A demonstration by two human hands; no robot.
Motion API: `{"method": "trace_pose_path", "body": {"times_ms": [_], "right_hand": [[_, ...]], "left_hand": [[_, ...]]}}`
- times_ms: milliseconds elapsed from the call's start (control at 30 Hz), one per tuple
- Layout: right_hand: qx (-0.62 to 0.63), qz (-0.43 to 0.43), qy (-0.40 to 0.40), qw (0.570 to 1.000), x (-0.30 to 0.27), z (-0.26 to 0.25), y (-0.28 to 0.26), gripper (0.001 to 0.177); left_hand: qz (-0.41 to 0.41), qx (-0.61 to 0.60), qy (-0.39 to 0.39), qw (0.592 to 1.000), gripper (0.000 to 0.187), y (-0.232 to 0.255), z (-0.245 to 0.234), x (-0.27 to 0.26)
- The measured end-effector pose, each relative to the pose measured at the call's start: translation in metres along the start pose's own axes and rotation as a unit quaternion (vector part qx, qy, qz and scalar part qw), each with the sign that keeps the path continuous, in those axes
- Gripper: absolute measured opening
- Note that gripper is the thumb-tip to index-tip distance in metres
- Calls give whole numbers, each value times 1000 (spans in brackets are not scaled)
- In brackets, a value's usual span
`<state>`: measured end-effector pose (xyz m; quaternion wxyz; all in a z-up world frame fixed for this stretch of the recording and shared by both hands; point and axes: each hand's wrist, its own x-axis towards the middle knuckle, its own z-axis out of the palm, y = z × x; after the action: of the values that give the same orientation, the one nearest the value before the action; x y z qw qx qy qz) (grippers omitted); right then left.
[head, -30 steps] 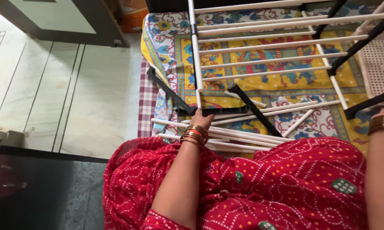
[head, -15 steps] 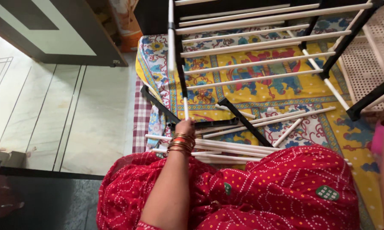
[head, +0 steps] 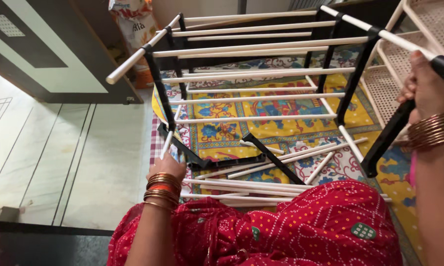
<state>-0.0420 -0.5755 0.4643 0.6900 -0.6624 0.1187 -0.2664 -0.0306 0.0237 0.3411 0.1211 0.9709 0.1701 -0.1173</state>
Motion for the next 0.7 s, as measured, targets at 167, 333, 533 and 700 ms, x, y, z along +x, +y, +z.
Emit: {"method": "trace_pose_path", "body": {"times_ms": [167, 333, 533, 700], "right_hand": [[-6, -21, 15, 1000, -57, 54, -57, 35], [-24, -6, 33, 999, -103, 96, -84, 23], [-12, 6, 43, 999, -134, 99, -75, 17], [15, 21, 24, 999, -139, 94, -73, 41]], "left_hand": [[237, -22, 1, 971, 39, 91, -80, -74], [577, -246, 128, 768, 58, 238, -86, -122], [693, -146, 209, 675, 46, 351, -49, -143], [653, -272, 71, 703, 17, 376, -22, -138]]}}
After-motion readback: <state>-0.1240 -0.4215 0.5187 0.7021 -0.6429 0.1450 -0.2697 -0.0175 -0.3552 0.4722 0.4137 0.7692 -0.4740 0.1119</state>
